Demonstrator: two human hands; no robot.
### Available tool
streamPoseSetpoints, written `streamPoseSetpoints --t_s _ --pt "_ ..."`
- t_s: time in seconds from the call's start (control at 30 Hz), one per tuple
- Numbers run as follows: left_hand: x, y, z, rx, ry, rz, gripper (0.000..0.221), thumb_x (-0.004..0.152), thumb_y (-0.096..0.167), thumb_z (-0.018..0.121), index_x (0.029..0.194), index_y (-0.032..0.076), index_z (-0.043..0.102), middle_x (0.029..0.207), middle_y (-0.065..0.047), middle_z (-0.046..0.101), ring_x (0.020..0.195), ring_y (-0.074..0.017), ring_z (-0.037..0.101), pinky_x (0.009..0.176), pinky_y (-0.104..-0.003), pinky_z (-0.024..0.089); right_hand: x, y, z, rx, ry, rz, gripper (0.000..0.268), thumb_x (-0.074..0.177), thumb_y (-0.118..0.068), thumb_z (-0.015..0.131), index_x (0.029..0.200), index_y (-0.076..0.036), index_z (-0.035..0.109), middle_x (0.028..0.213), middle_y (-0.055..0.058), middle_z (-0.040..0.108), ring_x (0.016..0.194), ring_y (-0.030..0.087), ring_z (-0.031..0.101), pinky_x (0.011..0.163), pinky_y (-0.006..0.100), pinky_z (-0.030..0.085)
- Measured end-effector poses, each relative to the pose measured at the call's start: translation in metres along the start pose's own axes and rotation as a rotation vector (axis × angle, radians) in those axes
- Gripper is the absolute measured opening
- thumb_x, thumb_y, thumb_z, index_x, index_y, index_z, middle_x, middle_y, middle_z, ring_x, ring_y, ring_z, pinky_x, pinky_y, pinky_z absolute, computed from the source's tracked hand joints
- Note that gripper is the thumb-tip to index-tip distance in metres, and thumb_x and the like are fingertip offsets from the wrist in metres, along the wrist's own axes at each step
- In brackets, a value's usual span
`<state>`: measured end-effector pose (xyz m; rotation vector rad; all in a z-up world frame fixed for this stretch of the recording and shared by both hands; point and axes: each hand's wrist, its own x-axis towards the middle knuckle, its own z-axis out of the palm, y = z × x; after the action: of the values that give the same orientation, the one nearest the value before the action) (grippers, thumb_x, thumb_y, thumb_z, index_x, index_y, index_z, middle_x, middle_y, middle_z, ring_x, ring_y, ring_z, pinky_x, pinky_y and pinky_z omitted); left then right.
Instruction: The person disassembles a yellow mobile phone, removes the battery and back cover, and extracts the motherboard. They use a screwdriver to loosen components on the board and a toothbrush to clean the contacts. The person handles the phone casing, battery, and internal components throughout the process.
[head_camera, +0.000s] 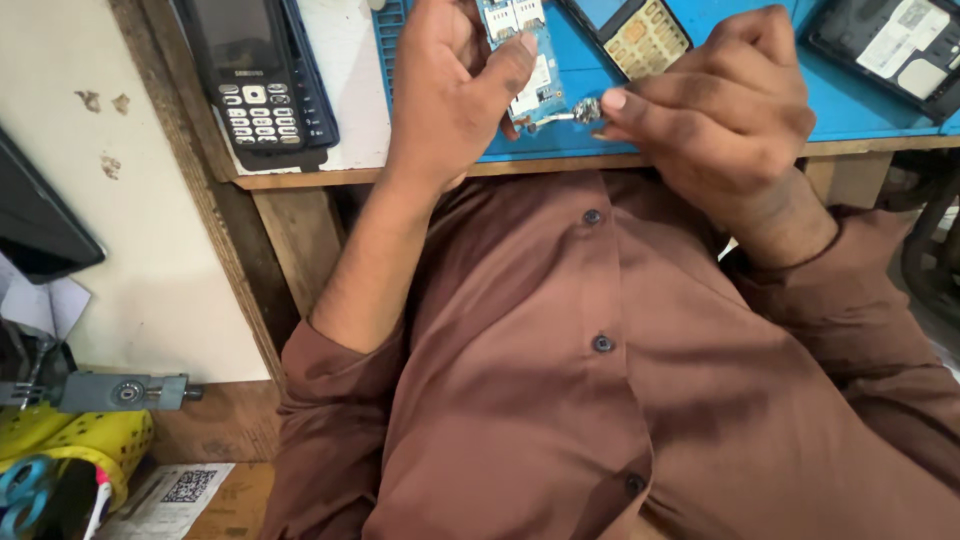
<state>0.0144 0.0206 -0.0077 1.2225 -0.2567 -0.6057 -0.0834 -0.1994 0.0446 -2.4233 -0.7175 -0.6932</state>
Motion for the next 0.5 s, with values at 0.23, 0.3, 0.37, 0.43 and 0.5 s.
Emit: streamPoseSetpoints --t_s 0.23,0.3,0.37,0.43,0.5 --pt "0.0012 -0.0030 -0.0029 -0.026 -0.031 0.038 0.015 0.108 -0.003 0.066 0.112 -0.006 0.052 0.094 -0.008 0.066 0.074 -0.0102 0.065 0.055 -0.026 0.055 0.0000 -0.0032 0.0056 -0.067 -0.031 -0.087 0.023 0.093 -0.012 0.085 0.113 -0.008 0.076 0.097 -0.001 0.073 0.079 0.017 0.062 0.084 0.036 0.041" --pt "0.0019 -0.0018 -0.0019 -0.009 -0.026 -0.007 0.014 0.105 -0.001 0.065 0.112 -0.004 0.053 0.092 -0.007 0.066 0.072 -0.0100 0.065 0.053 -0.026 0.054 0.0003 -0.0018 0.0065 -0.076 -0.015 -0.094 0.024 0.094 -0.013 0.084 0.116 -0.009 0.076 0.098 -0.001 0.073 0.080 0.017 0.062 0.085 0.036 0.040" --pt "0.0010 0.0005 -0.0013 0.066 -0.043 -0.005 0.011 0.106 0.002 0.064 0.110 -0.003 0.055 0.090 -0.005 0.066 0.069 -0.0088 0.064 0.052 -0.025 0.054 0.0000 -0.0021 0.0064 -0.074 -0.014 -0.087 0.023 0.096 -0.013 0.083 0.117 -0.009 0.075 0.099 -0.001 0.073 0.082 0.017 0.062 0.087 0.036 0.040" --pt "0.0008 0.0023 -0.0006 0.108 -0.052 0.003 0.011 0.106 0.003 0.064 0.109 -0.003 0.055 0.087 -0.004 0.066 0.067 -0.0080 0.063 0.051 -0.025 0.054 -0.0001 -0.0028 0.0056 -0.063 -0.028 -0.065 0.019 0.099 -0.012 0.082 0.116 -0.008 0.074 0.099 -0.001 0.073 0.085 0.017 0.062 0.090 0.036 0.040" --pt "0.0019 0.0034 -0.0006 0.117 -0.053 0.017 0.012 0.106 0.003 0.065 0.109 -0.003 0.055 0.086 -0.003 0.065 0.066 -0.0076 0.063 0.050 -0.025 0.054 0.0000 -0.0030 0.0052 -0.066 -0.034 -0.062 0.019 0.098 -0.013 0.082 0.115 -0.008 0.074 0.098 -0.001 0.073 0.084 0.017 0.062 0.089 0.036 0.039"
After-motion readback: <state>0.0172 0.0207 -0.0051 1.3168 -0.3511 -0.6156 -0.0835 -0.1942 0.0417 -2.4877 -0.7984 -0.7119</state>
